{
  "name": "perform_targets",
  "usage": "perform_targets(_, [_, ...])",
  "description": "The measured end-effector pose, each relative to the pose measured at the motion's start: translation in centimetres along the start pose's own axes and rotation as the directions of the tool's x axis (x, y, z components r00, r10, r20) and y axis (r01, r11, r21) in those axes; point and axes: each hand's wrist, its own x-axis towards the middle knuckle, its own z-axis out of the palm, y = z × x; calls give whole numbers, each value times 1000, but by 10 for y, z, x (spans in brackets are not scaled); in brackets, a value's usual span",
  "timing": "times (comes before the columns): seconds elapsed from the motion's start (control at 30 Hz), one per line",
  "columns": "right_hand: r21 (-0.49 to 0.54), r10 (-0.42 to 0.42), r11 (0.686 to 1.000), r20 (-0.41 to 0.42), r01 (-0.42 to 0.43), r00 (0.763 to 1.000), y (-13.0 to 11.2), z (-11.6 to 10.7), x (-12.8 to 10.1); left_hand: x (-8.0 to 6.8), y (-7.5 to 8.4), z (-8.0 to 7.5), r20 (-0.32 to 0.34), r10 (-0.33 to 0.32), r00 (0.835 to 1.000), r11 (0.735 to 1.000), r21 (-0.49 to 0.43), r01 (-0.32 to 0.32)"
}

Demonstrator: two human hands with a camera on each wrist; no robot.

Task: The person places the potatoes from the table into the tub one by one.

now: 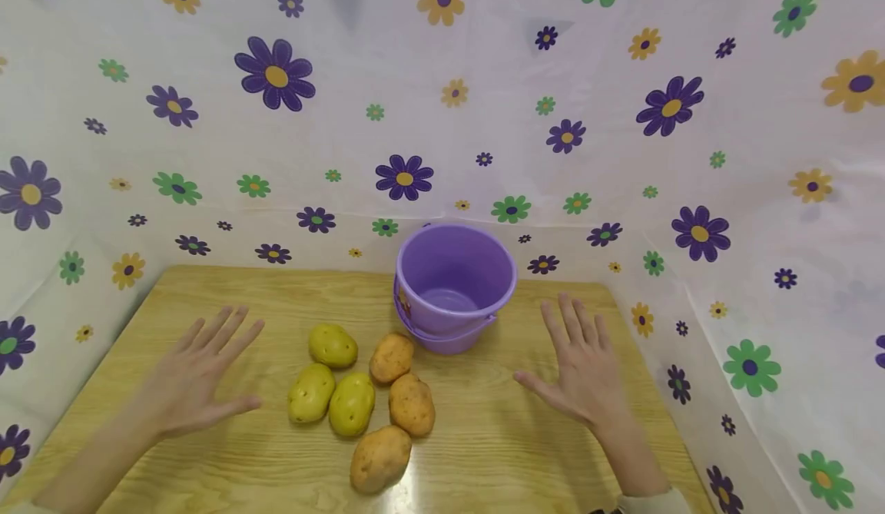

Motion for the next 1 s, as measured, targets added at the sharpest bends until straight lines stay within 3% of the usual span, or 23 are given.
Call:
perform_targets(0.27, [21,-34,999,0,34,999,-6,5,7,7,8,9,34,30,999,999,-12,-30])
perform_targets(0.57, [17,-95,995,-64,96,993,-17,10,19,9,19,30,5,104,995,994,-27,-104])
perform_targets(0.8, [3,-157,987,-113,158,981,-22,14,28,10,29,45,43,137,990,991,-7,-137])
perform_targets(1.0, [2,-202,979,-104,204,974,-25,16,36,12,36,52,21,175,984,984,-21,-174])
